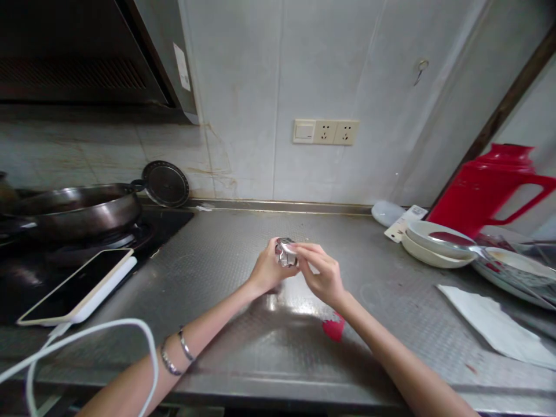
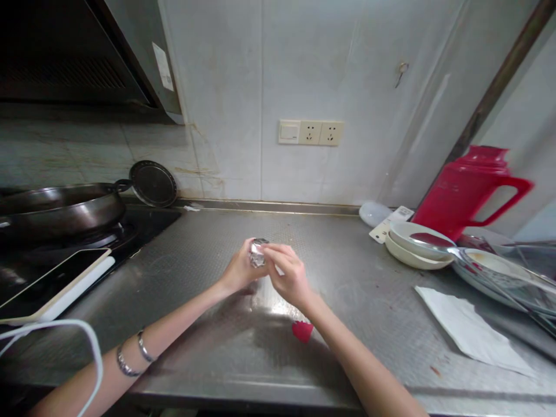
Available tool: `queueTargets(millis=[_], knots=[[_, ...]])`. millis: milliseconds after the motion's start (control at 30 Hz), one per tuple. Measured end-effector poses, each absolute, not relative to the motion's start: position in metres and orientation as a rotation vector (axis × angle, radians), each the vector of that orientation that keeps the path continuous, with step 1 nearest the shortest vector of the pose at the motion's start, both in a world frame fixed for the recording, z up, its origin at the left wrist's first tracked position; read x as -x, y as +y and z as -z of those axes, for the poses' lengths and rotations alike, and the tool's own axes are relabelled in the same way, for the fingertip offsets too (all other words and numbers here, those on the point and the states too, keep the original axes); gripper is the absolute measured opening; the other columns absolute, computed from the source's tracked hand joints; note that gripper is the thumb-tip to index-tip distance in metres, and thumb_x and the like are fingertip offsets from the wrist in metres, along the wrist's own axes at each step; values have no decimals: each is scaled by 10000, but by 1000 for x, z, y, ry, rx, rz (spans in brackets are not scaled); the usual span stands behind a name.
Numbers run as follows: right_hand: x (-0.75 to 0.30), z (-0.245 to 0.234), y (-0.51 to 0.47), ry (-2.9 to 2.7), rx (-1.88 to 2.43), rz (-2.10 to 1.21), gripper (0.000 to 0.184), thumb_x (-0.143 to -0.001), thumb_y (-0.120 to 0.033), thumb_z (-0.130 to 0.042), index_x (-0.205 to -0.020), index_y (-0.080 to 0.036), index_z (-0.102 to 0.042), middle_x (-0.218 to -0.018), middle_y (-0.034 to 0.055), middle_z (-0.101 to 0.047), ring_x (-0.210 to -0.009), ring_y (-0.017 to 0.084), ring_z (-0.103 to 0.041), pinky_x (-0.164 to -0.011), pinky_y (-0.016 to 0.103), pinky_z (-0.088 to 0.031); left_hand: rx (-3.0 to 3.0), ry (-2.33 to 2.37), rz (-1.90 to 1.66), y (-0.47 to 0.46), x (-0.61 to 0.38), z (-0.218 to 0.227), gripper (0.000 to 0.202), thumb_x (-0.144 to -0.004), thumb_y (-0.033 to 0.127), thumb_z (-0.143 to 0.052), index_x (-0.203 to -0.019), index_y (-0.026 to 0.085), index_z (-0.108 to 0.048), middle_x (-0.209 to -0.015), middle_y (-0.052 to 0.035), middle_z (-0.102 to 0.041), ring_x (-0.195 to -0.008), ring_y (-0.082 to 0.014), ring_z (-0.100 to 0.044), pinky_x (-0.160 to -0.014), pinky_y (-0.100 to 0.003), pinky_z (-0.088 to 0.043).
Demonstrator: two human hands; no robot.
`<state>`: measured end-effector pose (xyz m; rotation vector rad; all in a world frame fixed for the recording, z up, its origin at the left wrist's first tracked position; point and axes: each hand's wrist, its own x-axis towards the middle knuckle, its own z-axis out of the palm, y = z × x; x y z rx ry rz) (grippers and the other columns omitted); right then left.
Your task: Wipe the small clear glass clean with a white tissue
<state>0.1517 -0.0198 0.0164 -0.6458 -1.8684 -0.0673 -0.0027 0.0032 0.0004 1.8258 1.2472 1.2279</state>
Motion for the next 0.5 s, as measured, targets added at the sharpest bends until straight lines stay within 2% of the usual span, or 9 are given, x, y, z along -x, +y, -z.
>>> queueTargets(millis=[167, 233, 300, 400, 500], knots=[[-163, -13, -2, -1492, 1050, -109, 256, -903, -295, -478, -1012, -191, -685, -862, 70, -699, -725, 185, -641, -648, 304, -515, -1780, 1172, -1269, 4, 3, 3, 784, -523, 407, -828, -1176, 180, -458, -1017, -80, -653, -926, -236, -626, -816, -340, -488], [-163, -9, 4, -1471, 1076, -189, 281, -895, -340, -487, -997, -182, -695, -870, 70, -717, -720, 192, -648, -640, 302, -513, -1725, 1113, -1263, 3, 2, 4, 778, -530, 403, -827, -1178, 192, -450, -1016, -73, -650, -854, -205, -638, -738, -303, -515], [-159, -4, 7, -1489, 1060, -275, 296, -891, -356, -491, -1000, -178, -700, -906, 72, -730, -749, 202, -661, -645, 300, -518, -1647, 1059, -1220, 1, 0, 5, 787, -540, 399, -825, -1192, 208, -427, -961, -54, -655, -706, -163, -638, -590, -253, -517], [-150, 2, 5, -1532, 1018, -385, 292, -891, -345, -491, -1025, -188, -698, -964, 66, -731, -813, 213, -677, -684, 307, -534, -1553, 999, -1141, -1, -4, 8, 821, -567, 402, -813, -1229, 215, -365, -855, -30, -646, -531, -119, -586, -405, -196, -450], [-143, 8, 3, -1530, 968, -429, 291, -893, -343, -494, -1069, -213, -685, -1026, 56, -720, -900, 223, -678, -767, 342, -547, -1506, 958, -1139, -1, -7, 12, 839, -582, 384, -807, -1242, 228, -312, -929, -53, -630, -585, -130, -600, -352, -160, -419]])
